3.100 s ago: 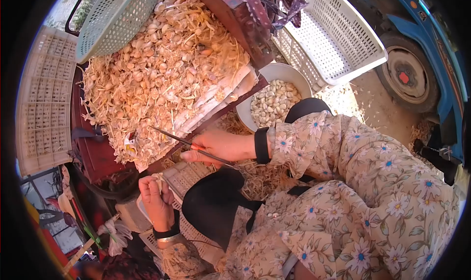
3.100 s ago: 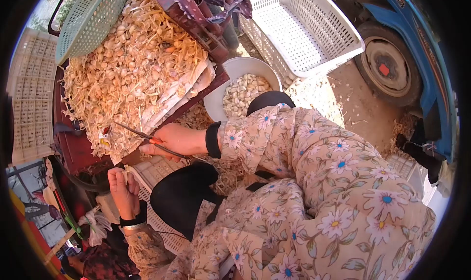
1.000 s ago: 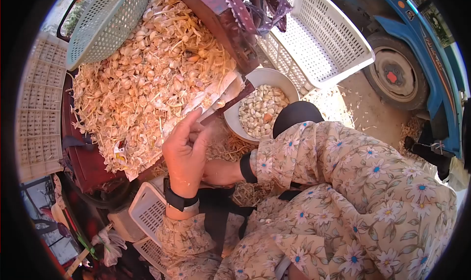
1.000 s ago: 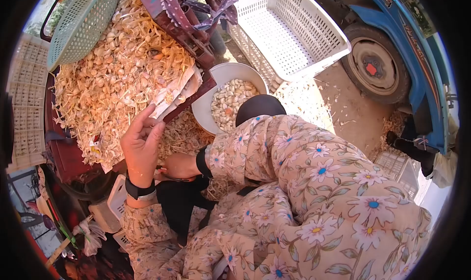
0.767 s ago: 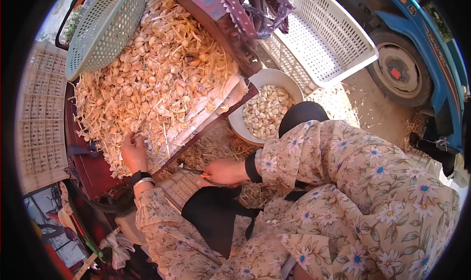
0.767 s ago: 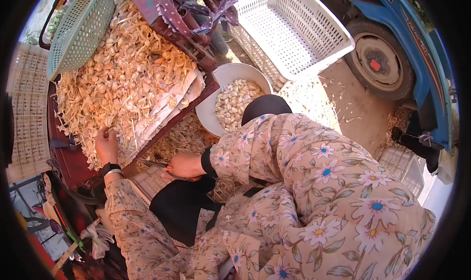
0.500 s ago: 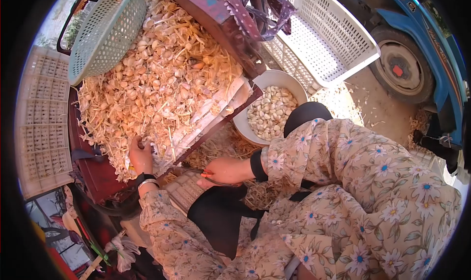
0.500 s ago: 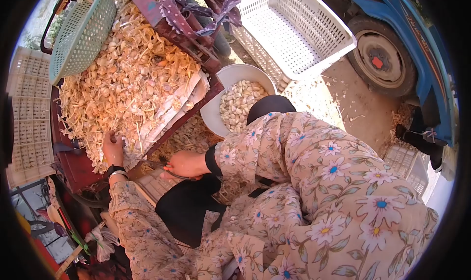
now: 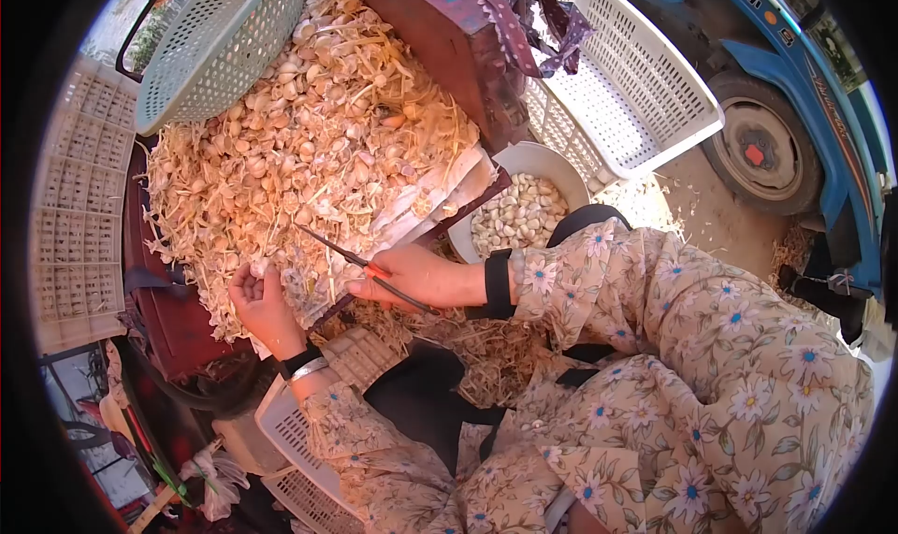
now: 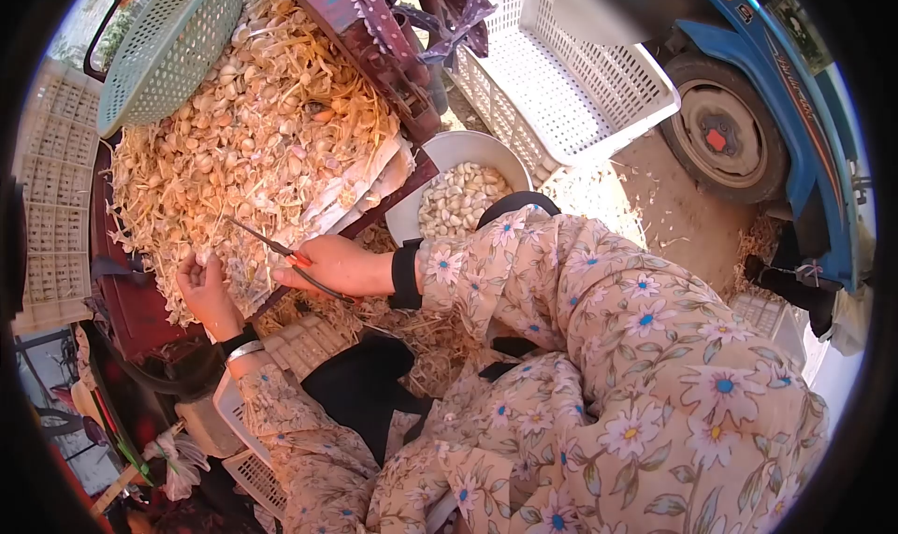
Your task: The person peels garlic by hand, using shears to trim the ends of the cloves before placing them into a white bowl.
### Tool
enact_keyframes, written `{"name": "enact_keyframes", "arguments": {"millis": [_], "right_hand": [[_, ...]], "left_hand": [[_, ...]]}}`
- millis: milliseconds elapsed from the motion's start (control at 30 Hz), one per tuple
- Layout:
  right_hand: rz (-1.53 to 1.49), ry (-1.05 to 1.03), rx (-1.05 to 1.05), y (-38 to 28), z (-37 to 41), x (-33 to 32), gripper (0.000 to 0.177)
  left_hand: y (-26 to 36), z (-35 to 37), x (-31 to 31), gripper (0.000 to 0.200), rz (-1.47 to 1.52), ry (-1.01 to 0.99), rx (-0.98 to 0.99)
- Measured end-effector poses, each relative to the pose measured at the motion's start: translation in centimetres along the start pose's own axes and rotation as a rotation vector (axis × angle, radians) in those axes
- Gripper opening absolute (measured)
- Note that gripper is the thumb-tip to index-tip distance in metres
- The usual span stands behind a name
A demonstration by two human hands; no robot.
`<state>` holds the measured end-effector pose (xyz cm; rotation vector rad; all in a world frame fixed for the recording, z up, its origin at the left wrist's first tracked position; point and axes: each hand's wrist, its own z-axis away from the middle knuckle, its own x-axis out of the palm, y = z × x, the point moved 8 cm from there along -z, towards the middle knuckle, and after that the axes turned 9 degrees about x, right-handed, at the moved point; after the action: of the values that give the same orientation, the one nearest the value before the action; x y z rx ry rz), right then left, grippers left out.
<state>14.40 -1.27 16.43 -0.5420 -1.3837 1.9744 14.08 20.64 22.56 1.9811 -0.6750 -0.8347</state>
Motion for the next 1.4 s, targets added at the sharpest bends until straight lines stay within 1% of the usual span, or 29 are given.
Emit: {"name": "enact_keyframes", "arguments": {"millis": [100,133,233,267,367,467,567,667,733,767,833,867,967,1000,1133,1200,1233,1333,1400], "right_hand": [[-0.061,0.132,-0.267,-2.4,0.1,-0.8,0.048],[-0.118,0.137,-0.317,-3.3,0.6,-1.1,0.046],[0.097,0.221,-0.351,-4.0,1.1,-2.0,0.042],[0.103,0.206,-0.338,-4.1,1.4,-2.1,0.043],[0.143,0.185,-0.311,-3.8,1.8,-2.3,0.044],[0.191,0.199,-0.313,-3.2,1.7,-2.6,0.045],[0.208,0.186,-0.316,-3.1,1.8,-2.6,0.047],[0.229,0.163,-0.299,-3.5,2.4,-2.8,0.046],[0.235,0.152,-0.276,-3.6,2.6,-3.0,0.042],[0.123,0.148,-0.317,-3.7,2.6,-3.2,0.04],[-0.102,0.145,-0.394,-3.9,2.7,-3.7,0.038],[-0.135,0.157,-0.385,-4.0,2.8,-4.0,0.035],[-0.07,0.197,-0.496,-4.7,3.2,-4.7,0.03],[-0.08,0.168,-0.469,-4.6,3.2,-4.7,0.026],[-0.064,0.192,-0.478,-4.3,3.1,-5.3,0.023],[-0.152,0.147,-0.437,-3.8,2.8,-5.4,0.023],[-0.197,0.122,-0.418,-3.7,2.7,-5.5,0.022],[-0.357,0.003,-0.267,-3.1,2.8,-5.4,0.022],[-0.307,-0.036,-0.246,-3.6,3.2,-5.4,0.022]], "left_hand": [[3.8,1.9,1.7,0.033,0.176,-0.031,0.026],[4.4,2.7,2.3,0.037,0.226,-0.088,-0.004],[6.3,4.8,3.4,0.038,0.495,-0.142,-0.075],[6.6,5.4,3.7,0.04,0.623,-0.145,-0.121],[6.7,6.3,4.4,0.039,0.826,-0.217,-0.166],[6.3,6.5,4.4,0.038,0.954,-0.2,-0.186],[6.2,6.8,4.8,0.036,1.064,-0.268,-0.24],[6.0,6.9,5.3,0.035,1.107,-0.257,-0.325],[5.9,6.9,5.7,0.036,1.104,-0.298,-0.334],[5.8,6.9,6.0,0.036,1.105,-0.319,-0.342],[6.4,7.2,6.6,0.036,1.012,-0.394,-0.284],[6.6,7.5,6.9,0.036,0.966,-0.43,-0.255],[5.4,8.1,7.0,0.033,0.658,-0.427,-0.23],[5.2,8.3,7.3,0.033,0.622,-0.419,-0.233],[5.4,9.0,8.7,0.036,0.494,-0.524,-0.193],[5.4,9.0,8.8,0.035,0.434,-0.537,-0.163],[5.3,9.1,8.8,0.034,0.443,-0.517,-0.177],[5.0,9.4,9.0,0.03,0.485,-0.457,-0.212],[5.0,9.4,8.9,0.028,0.532,-0.416,-0.219]]}}
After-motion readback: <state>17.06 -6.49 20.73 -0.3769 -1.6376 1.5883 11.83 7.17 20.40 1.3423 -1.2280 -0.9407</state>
